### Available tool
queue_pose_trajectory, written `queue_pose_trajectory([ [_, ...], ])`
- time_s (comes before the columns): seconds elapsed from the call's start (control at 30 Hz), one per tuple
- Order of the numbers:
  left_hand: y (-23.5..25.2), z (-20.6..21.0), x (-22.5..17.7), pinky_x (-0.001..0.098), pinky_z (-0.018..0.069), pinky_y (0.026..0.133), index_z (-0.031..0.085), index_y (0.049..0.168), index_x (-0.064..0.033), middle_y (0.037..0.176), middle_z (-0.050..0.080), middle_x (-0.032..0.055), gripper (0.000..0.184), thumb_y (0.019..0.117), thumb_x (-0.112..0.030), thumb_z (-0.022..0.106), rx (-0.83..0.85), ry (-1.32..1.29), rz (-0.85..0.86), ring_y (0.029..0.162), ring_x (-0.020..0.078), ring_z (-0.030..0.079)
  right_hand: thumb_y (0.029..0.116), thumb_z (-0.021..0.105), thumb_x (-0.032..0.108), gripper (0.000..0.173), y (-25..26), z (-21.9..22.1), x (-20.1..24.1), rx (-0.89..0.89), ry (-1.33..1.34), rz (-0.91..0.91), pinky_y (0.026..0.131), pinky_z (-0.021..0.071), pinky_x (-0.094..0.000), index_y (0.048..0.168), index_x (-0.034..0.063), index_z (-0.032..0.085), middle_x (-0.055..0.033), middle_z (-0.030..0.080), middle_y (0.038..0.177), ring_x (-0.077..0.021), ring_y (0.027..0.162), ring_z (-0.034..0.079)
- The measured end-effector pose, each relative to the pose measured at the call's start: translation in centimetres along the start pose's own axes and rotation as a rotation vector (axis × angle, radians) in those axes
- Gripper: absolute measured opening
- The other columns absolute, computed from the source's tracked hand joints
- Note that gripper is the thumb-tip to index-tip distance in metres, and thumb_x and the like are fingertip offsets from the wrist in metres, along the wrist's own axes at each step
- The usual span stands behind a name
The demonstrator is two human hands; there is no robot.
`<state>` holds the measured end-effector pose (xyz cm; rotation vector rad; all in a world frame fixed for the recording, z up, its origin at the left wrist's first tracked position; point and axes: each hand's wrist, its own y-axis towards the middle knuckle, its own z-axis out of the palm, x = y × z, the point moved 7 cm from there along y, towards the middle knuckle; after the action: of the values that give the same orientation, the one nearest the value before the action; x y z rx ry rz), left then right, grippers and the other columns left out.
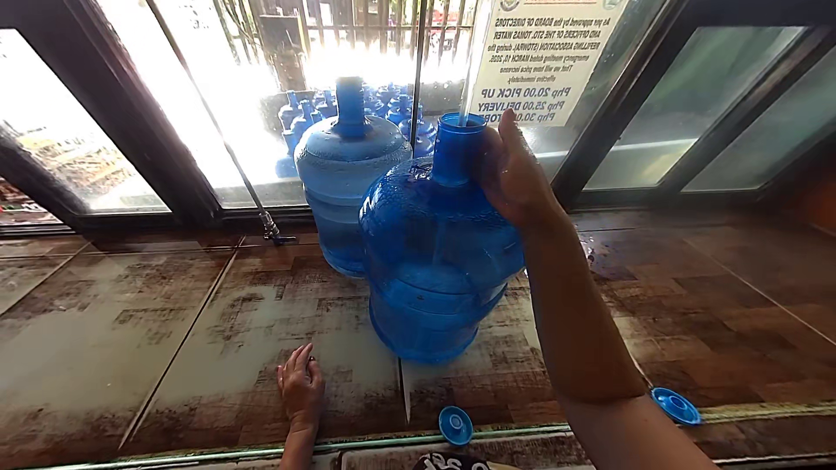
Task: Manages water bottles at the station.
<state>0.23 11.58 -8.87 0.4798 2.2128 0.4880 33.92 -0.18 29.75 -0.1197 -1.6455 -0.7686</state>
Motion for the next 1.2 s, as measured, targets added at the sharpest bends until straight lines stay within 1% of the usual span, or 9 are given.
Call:
queue_pose_trajectory([
  [0.07,-0.06,-0.07,-0.07,0.0715,0.0339,0.109,0.072,0.12,0.0038,0.127,0.068,0.0266,0.037,0.0958,-0.01,0.047,-0.004,-0.002,0.005,0.12,0.0502,0.063,0.11,0.004,0.046,0.07,0.07,-0.05,-0.03,0.01,0.005,-0.004,0.115,0.0374,-0.0316,0.154,0.0019,0.035,-0.0133,0.048,0.15,-0.0148,0.138,0.047],
  [0.17,-0.07,-0.18,-0.09,0.0715,0.0339,0.109,0.072,0.12,0.0044,0.126,0.068,0.0269,0.037,0.0954,-0.01,0.047,-0.011,-0.003,0.011,0.12,0.0507,0.063,0.1102,0.004,0.046,0.069,0.14,-0.02,-0.1,0.008,0.006,-0.007,0.114,0.0385,-0.0316,0.152,0.0015,0.037,-0.0133,0.05,0.148,-0.0148,0.136,0.049],
  [0.33,-0.09,-0.07,-0.06,0.0709,0.034,0.109,0.072,0.12,0.0041,0.126,0.069,0.0264,0.037,0.0956,-0.009,0.048,-0.009,-0.003,0.01,0.12,0.0499,0.063,0.11,0.005,0.047,0.07,0.1,-0.14,-0.19,0.002,0.004,0.008,0.113,0.0398,-0.0314,0.153,0.0027,0.036,-0.0133,0.05,0.148,-0.015,0.135,0.05],
  [0.8,-0.07,-0.32,0.0,0.072,0.0335,0.109,0.072,0.12,0.0049,0.125,0.069,0.0273,0.036,0.0953,-0.007,0.049,-0.01,-0.009,-0.001,0.12,0.0505,0.063,0.1102,0.005,0.047,0.069,0.11,0.16,-0.13,0.008,0.001,0.013,0.116,0.0369,-0.0312,0.155,0.0025,0.034,-0.0134,0.046,0.152,-0.0152,0.139,0.046],
  [0.9,-0.1,-0.18,-0.14,0.0726,0.034,0.109,0.072,0.119,0.0054,0.125,0.069,0.0277,0.035,0.0949,-0.006,0.049,-0.002,-0.004,0.006,0.12,0.051,0.063,0.1102,0.006,0.047,0.069,-0.2,0.04,0.11,-0.003,-0.041,0.018,0.11,0.0423,-0.0311,0.152,0.0034,0.039,-0.011,0.054,0.143,-0.0132,0.13,0.053],
  [0.97,-0.13,-0.17,-0.28,0.0718,0.0344,0.11,0.072,0.119,0.0058,0.125,0.069,0.0273,0.034,0.0946,-0.004,0.051,0.001,-0.002,0.006,0.119,0.051,0.063,0.1104,0.006,0.046,0.067,-0.33,0.07,0.37,-0.009,-0.074,-0.004,0.103,0.0469,-0.0296,0.147,0.0036,0.044,-0.0071,0.06,0.131,-0.01,0.119,0.059],
  [1.0,-0.1,-0.26,-0.26,0.0714,0.0342,0.11,0.072,0.119,0.0055,0.125,0.069,0.0273,0.033,0.0945,-0.004,0.051,0.003,-0.003,-0.004,0.12,0.0509,0.063,0.1106,0.006,0.045,0.067,-0.29,0.13,0.44,-0.018,-0.072,-0.007,0.102,0.048,-0.0295,0.145,0.0034,0.045,-0.0058,0.062,0.128,-0.0091,0.117,0.06],
  [1.1,-0.08,-0.33,-0.26,0.0707,0.0344,0.111,0.073,0.119,0.0034,0.125,0.069,0.0259,0.033,0.0929,-0.003,0.053,0.005,0.002,-0.017,0.12,0.0492,0.064,0.1107,0.004,0.044,0.066,-0.19,0.38,0.5,-0.035,-0.043,-0.021,0.101,0.0486,-0.0286,0.14,0.004,0.047,-0.0023,0.063,0.123,-0.0066,0.114,0.06],
  [1.2,-0.23,-0.01,-0.36,0.0678,0.0338,0.114,0.073,0.12,0.0006,0.127,0.069,0.0233,0.034,0.094,-0.004,0.053,0.039,0.018,-0.023,0.124,0.0452,0.063,0.1102,0.001,0.043,0.067,0.06,0.17,0.35,-0.021,-0.031,-0.047,0.102,0.0482,-0.0283,0.138,0.0049,0.048,-0.0012,0.063,0.122,-0.0061,0.114,0.06],
])
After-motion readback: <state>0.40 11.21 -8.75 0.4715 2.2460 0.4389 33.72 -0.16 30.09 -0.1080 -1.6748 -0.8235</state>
